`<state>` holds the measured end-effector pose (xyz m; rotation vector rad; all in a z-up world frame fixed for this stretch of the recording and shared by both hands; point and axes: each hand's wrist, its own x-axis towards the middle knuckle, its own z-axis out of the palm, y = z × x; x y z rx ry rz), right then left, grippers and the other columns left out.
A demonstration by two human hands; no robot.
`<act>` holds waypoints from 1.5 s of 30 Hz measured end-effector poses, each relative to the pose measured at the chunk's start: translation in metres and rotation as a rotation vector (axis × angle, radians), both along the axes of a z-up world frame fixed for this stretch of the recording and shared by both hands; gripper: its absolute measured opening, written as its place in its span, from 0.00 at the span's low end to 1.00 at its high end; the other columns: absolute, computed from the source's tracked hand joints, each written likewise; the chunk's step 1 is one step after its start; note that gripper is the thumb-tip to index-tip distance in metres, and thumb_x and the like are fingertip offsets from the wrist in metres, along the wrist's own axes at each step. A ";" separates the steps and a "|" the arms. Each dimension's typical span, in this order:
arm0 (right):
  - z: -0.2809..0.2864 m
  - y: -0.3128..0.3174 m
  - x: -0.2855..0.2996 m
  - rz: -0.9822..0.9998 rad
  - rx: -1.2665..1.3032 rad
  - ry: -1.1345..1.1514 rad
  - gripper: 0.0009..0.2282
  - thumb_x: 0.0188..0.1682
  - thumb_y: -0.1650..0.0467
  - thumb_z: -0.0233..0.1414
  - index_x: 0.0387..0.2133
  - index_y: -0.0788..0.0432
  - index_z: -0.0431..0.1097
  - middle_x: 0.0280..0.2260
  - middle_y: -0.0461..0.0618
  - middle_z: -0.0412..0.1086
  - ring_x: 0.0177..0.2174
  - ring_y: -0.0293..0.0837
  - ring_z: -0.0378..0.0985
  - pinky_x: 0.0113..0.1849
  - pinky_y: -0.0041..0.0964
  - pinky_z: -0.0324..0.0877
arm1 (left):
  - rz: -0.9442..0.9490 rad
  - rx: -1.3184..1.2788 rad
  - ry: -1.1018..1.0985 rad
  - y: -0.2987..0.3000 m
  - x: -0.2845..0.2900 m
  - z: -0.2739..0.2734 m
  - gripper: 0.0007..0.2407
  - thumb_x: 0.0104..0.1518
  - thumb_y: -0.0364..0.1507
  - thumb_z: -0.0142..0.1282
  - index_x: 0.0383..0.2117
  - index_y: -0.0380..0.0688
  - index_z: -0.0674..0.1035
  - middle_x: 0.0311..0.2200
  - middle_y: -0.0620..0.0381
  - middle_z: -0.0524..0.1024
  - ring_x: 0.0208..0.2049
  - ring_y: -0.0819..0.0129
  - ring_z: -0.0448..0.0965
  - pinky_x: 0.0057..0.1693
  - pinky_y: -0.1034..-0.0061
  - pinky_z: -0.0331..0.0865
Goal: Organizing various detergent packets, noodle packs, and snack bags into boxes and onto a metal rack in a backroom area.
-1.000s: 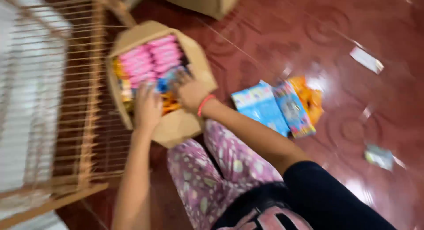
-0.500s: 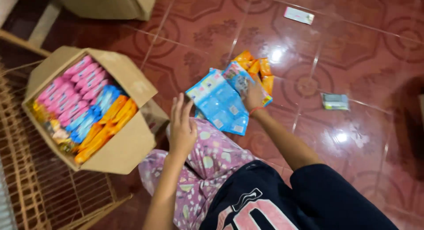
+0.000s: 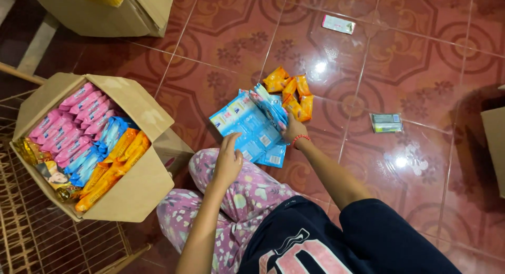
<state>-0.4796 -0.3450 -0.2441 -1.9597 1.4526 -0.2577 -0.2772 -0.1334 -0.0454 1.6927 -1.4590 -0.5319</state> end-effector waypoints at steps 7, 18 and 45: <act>0.142 0.051 0.020 -0.122 -0.017 0.078 0.20 0.52 0.58 0.54 0.54 0.51 0.63 0.37 0.65 0.76 0.37 0.67 0.78 0.38 0.61 0.70 | 0.047 0.102 0.049 0.003 0.003 0.000 0.21 0.54 0.15 0.47 0.57 0.38 0.70 0.54 0.39 0.70 0.55 0.42 0.72 0.57 0.62 0.68; 0.029 0.028 0.015 0.299 -0.105 -0.511 0.08 0.54 0.67 0.53 0.40 0.61 0.73 0.42 0.60 0.75 0.42 0.58 0.79 0.45 0.48 0.73 | 0.002 0.099 0.026 -0.020 -0.004 -0.014 0.18 0.55 0.17 0.49 0.54 0.38 0.73 0.50 0.40 0.73 0.51 0.42 0.74 0.55 0.62 0.69; 0.214 -0.027 -0.009 0.047 0.742 -0.920 0.15 0.53 0.66 0.52 0.51 0.57 0.68 0.45 0.51 0.76 0.42 0.46 0.81 0.45 0.42 0.76 | -0.025 -0.035 0.085 -0.032 -0.005 0.008 0.12 0.60 0.21 0.52 0.50 0.36 0.76 0.45 0.43 0.79 0.49 0.49 0.80 0.55 0.66 0.73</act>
